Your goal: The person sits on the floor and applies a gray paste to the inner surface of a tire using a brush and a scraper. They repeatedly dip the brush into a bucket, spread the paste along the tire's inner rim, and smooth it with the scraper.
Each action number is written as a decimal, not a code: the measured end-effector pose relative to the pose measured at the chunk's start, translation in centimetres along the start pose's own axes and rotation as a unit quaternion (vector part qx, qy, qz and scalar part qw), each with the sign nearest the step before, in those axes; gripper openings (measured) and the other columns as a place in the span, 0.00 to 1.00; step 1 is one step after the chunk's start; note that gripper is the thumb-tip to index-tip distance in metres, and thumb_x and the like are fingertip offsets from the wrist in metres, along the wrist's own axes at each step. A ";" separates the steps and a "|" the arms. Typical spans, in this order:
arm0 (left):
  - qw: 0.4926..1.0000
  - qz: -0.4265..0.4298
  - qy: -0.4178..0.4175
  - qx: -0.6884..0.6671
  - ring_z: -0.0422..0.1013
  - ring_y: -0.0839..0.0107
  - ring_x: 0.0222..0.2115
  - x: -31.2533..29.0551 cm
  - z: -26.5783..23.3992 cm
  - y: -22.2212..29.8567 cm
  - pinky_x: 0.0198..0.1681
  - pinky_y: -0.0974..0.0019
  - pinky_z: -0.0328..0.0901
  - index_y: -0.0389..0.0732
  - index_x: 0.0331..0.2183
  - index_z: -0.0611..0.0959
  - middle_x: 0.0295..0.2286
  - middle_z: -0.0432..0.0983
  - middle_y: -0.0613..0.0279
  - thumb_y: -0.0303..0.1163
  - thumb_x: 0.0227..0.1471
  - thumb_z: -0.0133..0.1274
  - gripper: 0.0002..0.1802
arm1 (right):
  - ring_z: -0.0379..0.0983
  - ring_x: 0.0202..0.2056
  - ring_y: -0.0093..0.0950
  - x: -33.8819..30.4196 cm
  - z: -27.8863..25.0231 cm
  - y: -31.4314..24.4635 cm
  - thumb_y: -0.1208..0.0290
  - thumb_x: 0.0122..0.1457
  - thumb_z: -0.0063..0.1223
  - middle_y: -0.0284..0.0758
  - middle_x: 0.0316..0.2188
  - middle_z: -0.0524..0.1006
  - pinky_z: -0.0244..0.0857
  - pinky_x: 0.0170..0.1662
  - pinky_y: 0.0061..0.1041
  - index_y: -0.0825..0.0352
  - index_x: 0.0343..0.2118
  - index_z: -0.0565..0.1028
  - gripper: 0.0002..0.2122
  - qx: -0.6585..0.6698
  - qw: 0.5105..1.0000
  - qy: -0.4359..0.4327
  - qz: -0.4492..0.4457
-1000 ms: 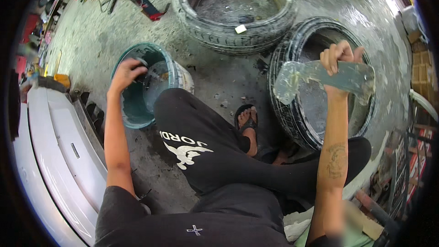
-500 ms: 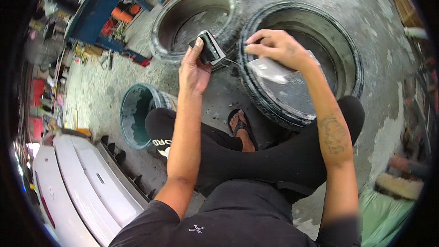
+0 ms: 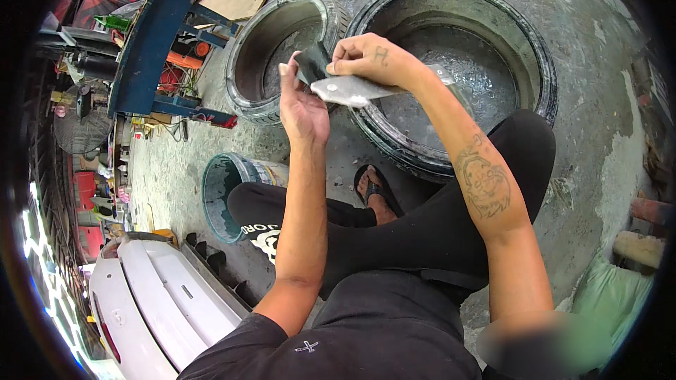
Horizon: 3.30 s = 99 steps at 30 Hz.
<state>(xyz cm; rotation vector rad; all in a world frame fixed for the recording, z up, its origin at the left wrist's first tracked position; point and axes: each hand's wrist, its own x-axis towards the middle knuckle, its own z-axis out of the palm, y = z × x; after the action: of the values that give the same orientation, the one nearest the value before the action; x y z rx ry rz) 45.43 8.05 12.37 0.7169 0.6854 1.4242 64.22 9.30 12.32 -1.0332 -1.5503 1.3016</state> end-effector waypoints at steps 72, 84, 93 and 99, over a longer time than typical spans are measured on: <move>0.993 0.001 0.041 0.110 0.75 0.75 0.37 -0.9 -3.9 2.9 0.41 0.71 0.70 0.43 0.53 0.78 0.37 0.77 0.66 0.27 0.47 0.72 0.32 | 0.56 0.08 0.11 -0.5 -0.9 -0.9 0.65 0.67 0.52 0.24 0.18 0.73 0.47 0.13 0.14 0.72 0.57 0.73 0.20 0.160 0.973 -0.120 0.114; 0.948 0.058 -0.048 0.310 0.72 0.77 0.33 0.5 -3.2 5.0 0.41 0.72 0.69 0.40 0.51 0.80 0.33 0.77 0.66 0.31 0.47 0.73 0.29 | 0.56 0.09 0.11 -0.5 0.4 -2.9 0.55 0.63 0.59 0.20 0.17 0.68 0.46 0.13 0.12 0.61 0.30 0.77 0.14 0.098 0.982 -0.061 0.150; 0.953 0.059 0.065 0.291 0.73 0.75 0.28 -0.7 -3.8 2.4 0.27 0.72 0.69 0.35 0.52 0.74 0.35 0.75 0.60 0.45 0.68 0.46 0.23 | 0.58 0.24 0.14 0.7 0.4 0.5 0.64 0.61 0.60 0.21 0.19 0.67 0.55 0.29 0.21 0.68 0.25 0.74 0.13 -0.124 0.990 0.048 0.041; 0.989 -0.146 0.028 0.018 0.74 0.73 0.39 0.8 -4.2 -1.4 0.43 0.64 0.70 0.41 0.43 0.79 0.37 0.76 0.64 0.48 0.64 0.57 0.20 | 0.78 0.31 0.22 0.4 4.0 -0.8 0.59 0.58 0.64 0.39 0.30 0.84 0.70 0.38 0.27 0.67 0.39 0.84 0.15 -0.155 0.983 -0.021 -0.100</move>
<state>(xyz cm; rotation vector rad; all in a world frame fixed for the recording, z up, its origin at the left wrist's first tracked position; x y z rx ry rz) 43.01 8.92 8.65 0.5788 0.8263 1.1694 60.23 8.40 12.72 -1.0110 -1.8794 0.9697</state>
